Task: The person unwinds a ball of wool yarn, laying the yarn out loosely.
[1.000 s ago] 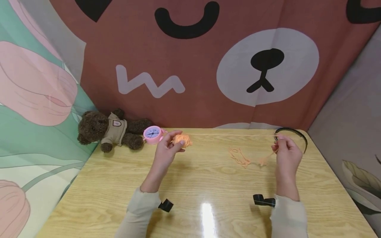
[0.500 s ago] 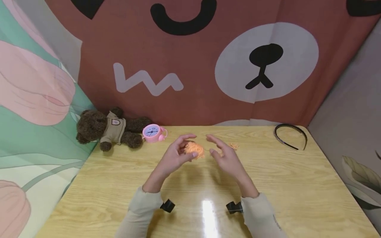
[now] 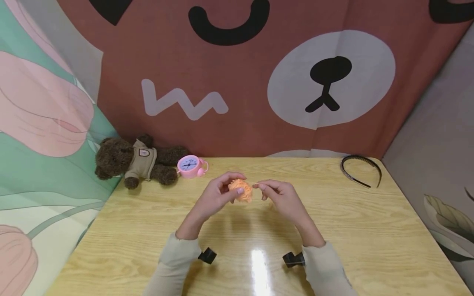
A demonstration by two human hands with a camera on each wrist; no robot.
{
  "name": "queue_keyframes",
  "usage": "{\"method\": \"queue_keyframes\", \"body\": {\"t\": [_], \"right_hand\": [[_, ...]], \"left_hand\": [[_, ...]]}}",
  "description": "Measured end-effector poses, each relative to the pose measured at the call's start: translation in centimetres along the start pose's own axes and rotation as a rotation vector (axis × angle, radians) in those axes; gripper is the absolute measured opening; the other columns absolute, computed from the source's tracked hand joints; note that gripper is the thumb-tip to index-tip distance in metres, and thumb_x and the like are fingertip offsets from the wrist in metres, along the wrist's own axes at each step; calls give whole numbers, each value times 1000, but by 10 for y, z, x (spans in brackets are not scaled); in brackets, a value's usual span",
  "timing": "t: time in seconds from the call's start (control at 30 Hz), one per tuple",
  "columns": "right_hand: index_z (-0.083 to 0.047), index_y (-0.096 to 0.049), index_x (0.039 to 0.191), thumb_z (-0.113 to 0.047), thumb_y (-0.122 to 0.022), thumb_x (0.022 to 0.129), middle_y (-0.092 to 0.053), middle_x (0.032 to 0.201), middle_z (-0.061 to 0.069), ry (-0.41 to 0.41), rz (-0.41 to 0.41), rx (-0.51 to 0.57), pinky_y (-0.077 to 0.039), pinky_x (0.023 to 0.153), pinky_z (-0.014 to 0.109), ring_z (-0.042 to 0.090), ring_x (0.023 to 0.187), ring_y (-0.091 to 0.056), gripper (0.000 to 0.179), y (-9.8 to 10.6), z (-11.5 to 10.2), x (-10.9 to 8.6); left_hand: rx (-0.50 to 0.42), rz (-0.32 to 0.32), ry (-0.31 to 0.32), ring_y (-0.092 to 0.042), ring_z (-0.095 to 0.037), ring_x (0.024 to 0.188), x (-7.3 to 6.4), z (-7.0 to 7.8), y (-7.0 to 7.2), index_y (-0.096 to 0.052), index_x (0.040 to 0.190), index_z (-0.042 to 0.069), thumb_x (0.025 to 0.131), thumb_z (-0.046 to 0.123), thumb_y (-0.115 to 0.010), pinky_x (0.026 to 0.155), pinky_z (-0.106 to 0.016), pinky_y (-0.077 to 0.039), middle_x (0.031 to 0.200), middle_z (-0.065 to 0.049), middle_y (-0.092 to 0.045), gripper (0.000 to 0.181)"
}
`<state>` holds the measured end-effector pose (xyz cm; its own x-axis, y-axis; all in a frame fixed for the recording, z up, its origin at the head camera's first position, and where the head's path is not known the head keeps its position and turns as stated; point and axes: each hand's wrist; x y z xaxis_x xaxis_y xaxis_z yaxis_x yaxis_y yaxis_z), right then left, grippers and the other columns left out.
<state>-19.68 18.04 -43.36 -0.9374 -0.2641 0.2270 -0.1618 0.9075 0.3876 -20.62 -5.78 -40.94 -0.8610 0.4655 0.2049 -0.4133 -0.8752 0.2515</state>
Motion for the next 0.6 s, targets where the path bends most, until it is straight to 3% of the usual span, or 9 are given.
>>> {"method": "queue_keyframes", "body": {"t": [0.1, 0.2, 0.23, 0.47, 0.6], "right_hand": [[-7, -75, 111, -25, -53, 107, -65, 77, 8, 13, 97, 4, -47, 58, 21, 5, 59, -53, 29, 7, -2, 0], [-2, -75, 106, -23, -54, 107, -66, 76, 8, 30, 175, 19, -53, 71, 20, 8, 76, -64, 30, 11, -3, 0], [-1, -75, 106, -23, -54, 107, -65, 76, 7, 30, 193, 25, -53, 69, 20, 9, 76, -64, 30, 12, -3, 0], [2, -73, 107, -25, -54, 107, -65, 75, -3, 31, 264, 88, -53, 69, 21, 11, 75, -64, 33, 12, -8, -1], [4, -72, 107, -25, -53, 107, -64, 74, -6, 26, 327, 143, -54, 75, 19, 10, 75, -63, 35, 16, -9, -1]], "left_hand": [[10, 56, 28, -59, -19, 69, 1, 0, 1, -66, 129, 18, 98, 22, -69, 64, -29, -55, 107, -9, -68, 32], [6, 97, 53, -65, -27, 79, 2, -3, 1, -67, 127, 19, 97, 23, -71, 69, -37, -59, 109, -8, -68, 31], [8, 109, 58, -65, -28, 81, 2, -3, 1, -67, 127, 20, 96, 23, -71, 71, -39, -59, 108, -8, -68, 31], [80, 146, 84, -59, -14, 85, 2, -3, 0, -62, 134, 24, 94, 18, -71, 68, -27, -52, 106, -6, -66, 41], [71, 176, 99, -57, -13, 84, 2, -3, 1, -61, 135, 24, 95, 17, -70, 68, -26, -50, 108, -8, -64, 42]]}}
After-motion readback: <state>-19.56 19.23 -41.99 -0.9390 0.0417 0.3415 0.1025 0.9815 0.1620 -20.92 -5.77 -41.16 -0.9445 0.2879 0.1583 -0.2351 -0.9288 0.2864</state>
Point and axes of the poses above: each hand's wrist, its own x-axis towards the middle knuckle, its own y-axis out of the back of the hand, z = x × y
